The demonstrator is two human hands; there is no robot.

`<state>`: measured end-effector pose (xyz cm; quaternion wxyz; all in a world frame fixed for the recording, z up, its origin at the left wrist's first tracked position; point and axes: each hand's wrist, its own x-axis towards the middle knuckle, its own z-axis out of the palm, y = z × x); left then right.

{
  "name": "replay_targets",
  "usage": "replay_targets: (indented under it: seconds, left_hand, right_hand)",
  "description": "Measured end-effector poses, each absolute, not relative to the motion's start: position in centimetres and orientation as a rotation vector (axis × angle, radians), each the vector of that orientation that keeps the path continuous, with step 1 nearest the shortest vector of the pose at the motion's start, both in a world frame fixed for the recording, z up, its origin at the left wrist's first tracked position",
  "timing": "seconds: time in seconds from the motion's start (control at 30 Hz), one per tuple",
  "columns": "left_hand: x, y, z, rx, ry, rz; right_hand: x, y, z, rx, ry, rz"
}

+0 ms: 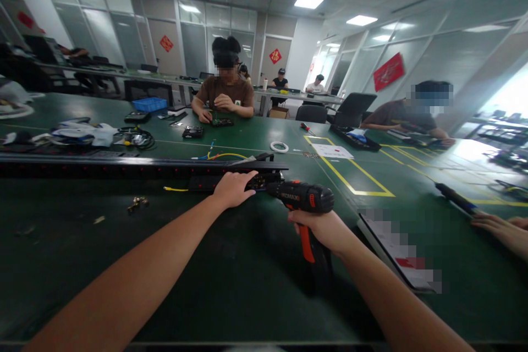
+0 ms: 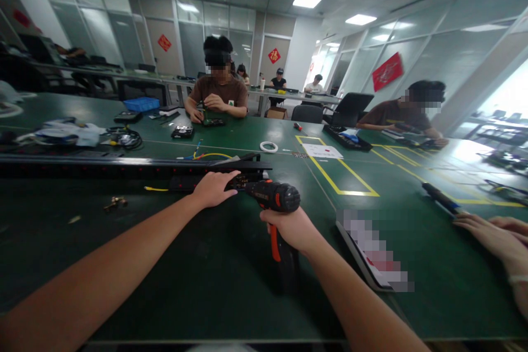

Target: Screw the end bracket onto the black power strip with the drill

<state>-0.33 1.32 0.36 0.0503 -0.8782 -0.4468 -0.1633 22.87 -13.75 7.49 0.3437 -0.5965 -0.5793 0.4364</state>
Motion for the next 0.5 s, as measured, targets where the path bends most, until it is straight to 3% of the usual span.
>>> replay_targets:
  seconds: [0.5]
  left_hand:
    - [-0.30,1.13,0.57,-2.668,-1.382,-0.490]
  right_hand:
    - [22.71,-13.87,7.64,-1.580,-1.480,1.146]
